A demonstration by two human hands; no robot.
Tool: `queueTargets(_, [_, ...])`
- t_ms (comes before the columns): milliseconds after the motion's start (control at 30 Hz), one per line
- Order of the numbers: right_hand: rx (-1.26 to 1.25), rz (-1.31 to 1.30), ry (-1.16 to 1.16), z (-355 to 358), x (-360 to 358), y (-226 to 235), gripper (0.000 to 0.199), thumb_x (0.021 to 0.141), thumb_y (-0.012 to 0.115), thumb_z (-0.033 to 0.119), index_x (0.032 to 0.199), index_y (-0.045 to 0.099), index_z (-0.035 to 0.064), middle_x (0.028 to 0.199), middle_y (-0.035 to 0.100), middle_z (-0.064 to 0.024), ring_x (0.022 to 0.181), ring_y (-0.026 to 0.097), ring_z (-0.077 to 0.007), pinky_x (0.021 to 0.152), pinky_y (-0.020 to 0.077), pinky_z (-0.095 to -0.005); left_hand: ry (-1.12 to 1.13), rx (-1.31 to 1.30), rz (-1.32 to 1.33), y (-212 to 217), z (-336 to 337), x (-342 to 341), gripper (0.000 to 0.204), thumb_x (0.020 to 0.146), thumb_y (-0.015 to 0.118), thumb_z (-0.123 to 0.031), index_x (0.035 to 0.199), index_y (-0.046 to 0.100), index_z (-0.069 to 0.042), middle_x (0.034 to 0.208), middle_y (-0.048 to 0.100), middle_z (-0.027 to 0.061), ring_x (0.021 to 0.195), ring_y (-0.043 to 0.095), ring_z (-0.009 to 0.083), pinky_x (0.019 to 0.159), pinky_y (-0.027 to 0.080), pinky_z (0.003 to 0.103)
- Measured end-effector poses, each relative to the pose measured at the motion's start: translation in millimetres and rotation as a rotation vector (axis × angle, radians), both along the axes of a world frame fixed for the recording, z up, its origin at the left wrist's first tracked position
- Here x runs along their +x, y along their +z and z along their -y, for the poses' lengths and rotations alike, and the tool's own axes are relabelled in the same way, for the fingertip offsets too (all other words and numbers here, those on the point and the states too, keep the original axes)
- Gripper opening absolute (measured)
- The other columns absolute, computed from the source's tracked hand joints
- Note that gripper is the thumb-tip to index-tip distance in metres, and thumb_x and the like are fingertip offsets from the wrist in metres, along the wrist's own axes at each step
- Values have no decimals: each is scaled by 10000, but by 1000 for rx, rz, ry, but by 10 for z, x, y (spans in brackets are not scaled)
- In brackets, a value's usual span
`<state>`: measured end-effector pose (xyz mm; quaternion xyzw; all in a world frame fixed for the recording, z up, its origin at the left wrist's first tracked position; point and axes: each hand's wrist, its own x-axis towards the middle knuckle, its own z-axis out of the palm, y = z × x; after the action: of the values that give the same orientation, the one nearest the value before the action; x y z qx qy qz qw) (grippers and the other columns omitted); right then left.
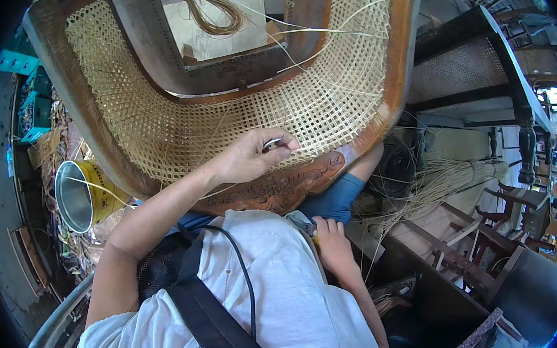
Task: Repairing or weaving a rattan chair frame in a workshop.
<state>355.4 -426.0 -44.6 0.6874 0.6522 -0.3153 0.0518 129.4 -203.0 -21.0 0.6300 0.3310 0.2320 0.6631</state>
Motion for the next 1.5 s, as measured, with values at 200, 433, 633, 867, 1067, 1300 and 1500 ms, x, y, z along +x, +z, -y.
queueTargets(200, [-367, -691, -704, -290, 459, 489, 302, 850, 618, 48, 1130, 504, 37, 908, 537, -48, 922, 570, -154, 786, 469, -291, -143, 129, -131, 11, 133, 302, 173, 896, 630, -150, 996, 670, -14, 878, 687, 140, 834, 657, 201, 798, 504, 335])
queueTargets(433, [115, -626, -454, -220, 385, 435, 281, 887, 589, 41, 1146, 481, 29, 894, 527, -84, 816, 560, -188, 785, 476, -336, -246, 194, -259, 145, 329, 739, 191, 866, 629, -195, 972, 687, -47, 883, 689, 163, 815, 678, 280, 755, 516, 371])
queueTargets(633, [-69, -677, -610, -145, 463, 458, 200, 874, 627, 71, 1037, 512, 57, 795, 441, 14, 716, 459, -96, 675, 407, -283, -322, 250, -351, 69, 468, 880, 205, 848, 625, -244, 949, 698, -82, 853, 692, 149, 811, 674, 294, 748, 517, 392])
queueTargets(867, [-148, -337, -407, -95, 506, 261, 317, 865, 611, 128, 1134, 465, 47, 998, 576, -240, 931, 587, -419, 790, 482, -454, -261, 377, -476, -67, 431, 721, 220, 867, 596, -229, 1025, 680, -102, 872, 688, 162, 859, 667, 333, 758, 515, 431])
queueTargets(1067, [-132, 51, -47, -26, -86, 210, 551, 844, 652, 199, 1319, 414, 50, 1126, 489, -233, 1035, 517, -443, 888, 445, -520, -4, 309, -516, -283, 392, 434, 192, 906, 572, -178, 1070, 611, -84, 942, 661, 165, 861, 648, 339, 735, 503, 413])
queueTargets(1300, [97, -837, -362, -912, -601, -41, 473, 871, 659, 147, 1264, 430, 17, 1066, 535, -162, 905, 582, -266, 790, 490, -364, 533, -396, 73, -347, 337, 641, 145, 986, 539, -191, 994, 557, -48, 754, 473, -41, 676, 410, 61, 593, 394, 239])
queueTargets(1500, [6, -1033, -627, -1453, -1053, 24, 307, 809, 490, 9, 1114, 462, -11, 909, 534, -77, 685, 520, -131, 637, 484, -280, 668, -579, 209, -506, 13, 263, 130, 952, 612, -236, 940, 595, -108, 793, 530, -57, 679, 480, 50, 570, 418, 217])
